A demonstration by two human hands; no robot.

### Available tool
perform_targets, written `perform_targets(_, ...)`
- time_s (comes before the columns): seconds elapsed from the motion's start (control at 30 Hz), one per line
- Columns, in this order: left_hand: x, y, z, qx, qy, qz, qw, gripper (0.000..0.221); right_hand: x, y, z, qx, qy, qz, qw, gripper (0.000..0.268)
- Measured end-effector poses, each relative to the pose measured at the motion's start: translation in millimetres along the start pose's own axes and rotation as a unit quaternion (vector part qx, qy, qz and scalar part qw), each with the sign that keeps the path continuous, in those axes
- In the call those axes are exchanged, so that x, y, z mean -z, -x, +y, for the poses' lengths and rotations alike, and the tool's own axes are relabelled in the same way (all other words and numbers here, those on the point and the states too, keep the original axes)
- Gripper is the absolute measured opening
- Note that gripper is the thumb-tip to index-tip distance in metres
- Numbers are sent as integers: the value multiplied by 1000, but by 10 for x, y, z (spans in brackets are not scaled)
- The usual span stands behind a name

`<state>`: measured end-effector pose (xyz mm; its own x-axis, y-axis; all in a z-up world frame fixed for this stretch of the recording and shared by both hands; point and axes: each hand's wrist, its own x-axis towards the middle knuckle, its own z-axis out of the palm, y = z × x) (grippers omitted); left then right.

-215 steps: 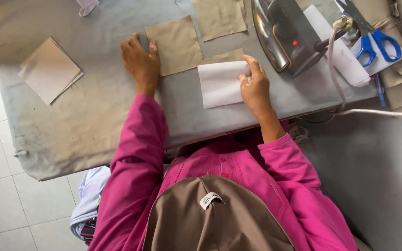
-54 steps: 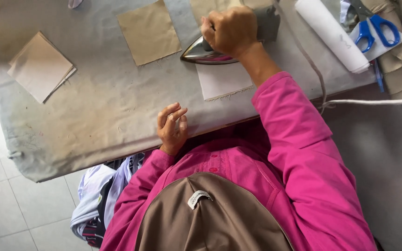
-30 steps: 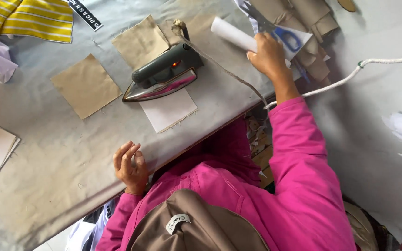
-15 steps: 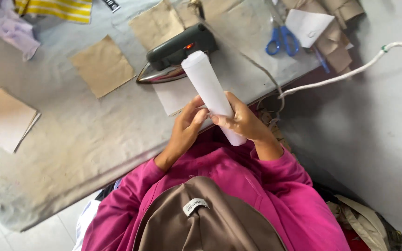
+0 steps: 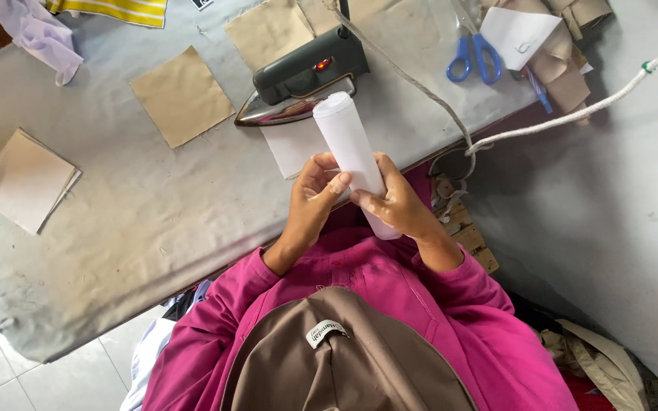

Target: Ironing, folding, and trimming small fabric components on a pressing board.

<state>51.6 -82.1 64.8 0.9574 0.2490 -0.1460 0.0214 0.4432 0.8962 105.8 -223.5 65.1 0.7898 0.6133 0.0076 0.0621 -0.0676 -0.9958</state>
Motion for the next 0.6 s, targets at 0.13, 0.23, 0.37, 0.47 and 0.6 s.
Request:
perform_targets(0.13, 4, -34, -6, 21, 20, -4, 1000, 31, -10, 4, -68, -18, -32, -19, 999, 31)
perform_targets(0.23, 117, -102, -136, 35, 27, -21, 999, 28, 2, 41, -34, -28, -69, -23, 997, 31)
perform_targets(0.37, 19, -72, -18, 30, 28, -12, 999, 25, -1, 60, -107, -42, -103, -23, 993, 33)
perform_targets(0.47, -22, -38, 57, 17, 28, -13, 999, 25, -15, 79, -137, -64, -131, -15, 989, 35)
perform_targets(0.6, 146, -55, -182, 1, 44, 9, 999, 26, -3, 55, -328, -87, -173, -21, 981, 39)
